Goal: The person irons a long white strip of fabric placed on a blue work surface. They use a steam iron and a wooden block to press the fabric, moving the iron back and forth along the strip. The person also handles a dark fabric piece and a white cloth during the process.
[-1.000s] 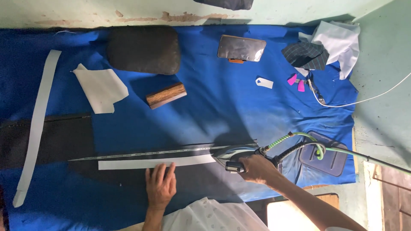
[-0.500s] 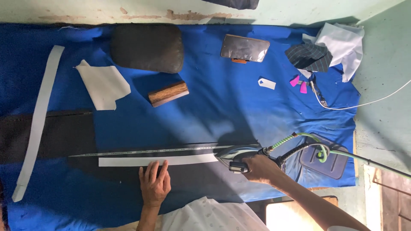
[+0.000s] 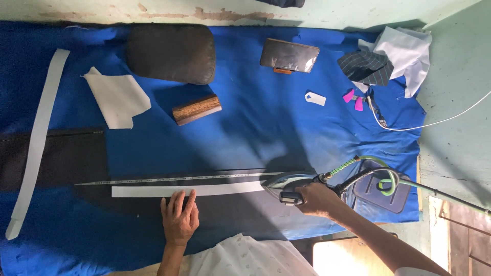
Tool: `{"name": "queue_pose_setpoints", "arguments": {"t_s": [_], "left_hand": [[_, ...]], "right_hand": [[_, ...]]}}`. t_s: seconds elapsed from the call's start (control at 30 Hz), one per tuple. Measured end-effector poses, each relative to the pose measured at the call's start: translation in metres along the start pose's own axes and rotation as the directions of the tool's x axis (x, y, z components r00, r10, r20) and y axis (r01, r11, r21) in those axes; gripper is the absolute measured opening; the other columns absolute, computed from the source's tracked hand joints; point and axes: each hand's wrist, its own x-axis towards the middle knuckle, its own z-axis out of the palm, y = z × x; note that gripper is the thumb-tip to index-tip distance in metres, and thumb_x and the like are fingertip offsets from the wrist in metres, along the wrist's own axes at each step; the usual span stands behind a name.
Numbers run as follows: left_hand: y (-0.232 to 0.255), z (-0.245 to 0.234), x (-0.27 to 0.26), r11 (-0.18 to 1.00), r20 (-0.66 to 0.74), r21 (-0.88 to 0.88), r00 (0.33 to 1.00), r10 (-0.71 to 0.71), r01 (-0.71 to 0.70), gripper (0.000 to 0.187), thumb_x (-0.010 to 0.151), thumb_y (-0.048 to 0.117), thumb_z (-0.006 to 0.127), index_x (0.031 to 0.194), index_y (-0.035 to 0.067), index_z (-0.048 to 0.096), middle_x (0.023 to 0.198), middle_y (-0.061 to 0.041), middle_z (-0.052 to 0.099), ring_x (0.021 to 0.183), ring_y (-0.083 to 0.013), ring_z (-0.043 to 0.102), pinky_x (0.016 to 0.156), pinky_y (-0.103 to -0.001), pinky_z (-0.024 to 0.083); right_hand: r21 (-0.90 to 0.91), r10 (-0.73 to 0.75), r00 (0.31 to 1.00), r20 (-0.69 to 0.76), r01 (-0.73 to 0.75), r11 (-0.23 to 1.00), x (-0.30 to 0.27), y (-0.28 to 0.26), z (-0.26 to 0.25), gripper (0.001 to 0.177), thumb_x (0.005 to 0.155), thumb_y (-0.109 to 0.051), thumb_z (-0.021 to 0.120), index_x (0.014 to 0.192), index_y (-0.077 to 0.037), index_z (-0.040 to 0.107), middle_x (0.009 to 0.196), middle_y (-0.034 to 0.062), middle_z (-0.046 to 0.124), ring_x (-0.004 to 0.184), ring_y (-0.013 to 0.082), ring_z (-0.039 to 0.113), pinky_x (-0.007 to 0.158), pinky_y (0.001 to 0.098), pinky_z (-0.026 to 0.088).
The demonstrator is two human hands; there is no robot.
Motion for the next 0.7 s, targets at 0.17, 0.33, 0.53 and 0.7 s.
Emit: {"name": "queue_pose_setpoints", "arguments": {"t_s": [0.17,0.33,0.53,0.7], "left_hand": [[0.002,0.0,-0.001,1.0,0.005,0.015,1.0,-0.004,0.004,0.044,0.092,0.021,0.067,0.137,0.023,0.067,0.133,-0.009,0.065,0.126,-0.03,0.062,0.111,-0.062,0.045],[0.003,-0.003,0.003,1.0,-0.002,0.028,1.0,0.006,-0.006,0.044,0.092,0.02,0.067,0.137,0.023,0.067,0.132,-0.008,0.063,0.125,-0.029,0.061,0.11,-0.061,0.045],[0.002,-0.006,0.006,1.0,-0.03,-0.002,1.0,0.01,-0.01,0.042,0.095,0.022,0.063,0.137,0.023,0.066,0.132,-0.007,0.063,0.123,-0.0295,0.061,0.11,-0.061,0.043],[0.001,-0.006,0.008,0.999,-0.041,-0.036,0.999,0.024,-0.026,0.04,0.095,0.019,0.064,0.136,0.021,0.067,0.128,-0.008,0.063,0.123,-0.0305,0.059,0.106,-0.063,0.045]], "right_hand": [[-0.015,-0.009,0.999,0.033,0.009,1.0,-0.003,0.028,0.002,0.043,0.078,-0.026,0.06,0.119,-0.029,0.071,0.09,0.0088,0.078,0.078,0.0316,0.075,0.071,0.0443,0.06],[0.06,0.098,0.995,0.008,-0.098,0.993,-0.019,0.039,-0.005,0.028,0.086,-0.034,0.068,0.111,-0.023,0.075,0.104,0.0026,0.081,0.09,0.0295,0.076,0.076,0.0406,0.059],[-0.028,-0.005,0.999,-0.052,0.003,1.0,-0.005,-0.02,0.009,0.036,0.086,-0.042,0.064,0.115,-0.023,0.07,0.095,0.0155,0.078,0.088,0.041,0.074,0.076,0.0527,0.058],[0.007,-0.187,0.982,-0.022,0.187,0.982,0.025,-0.127,-0.007,0.03,0.086,-0.036,0.065,0.092,-0.007,0.065,0.086,0.0199,0.073,0.081,0.0444,0.069,0.069,0.053,0.054]]}}
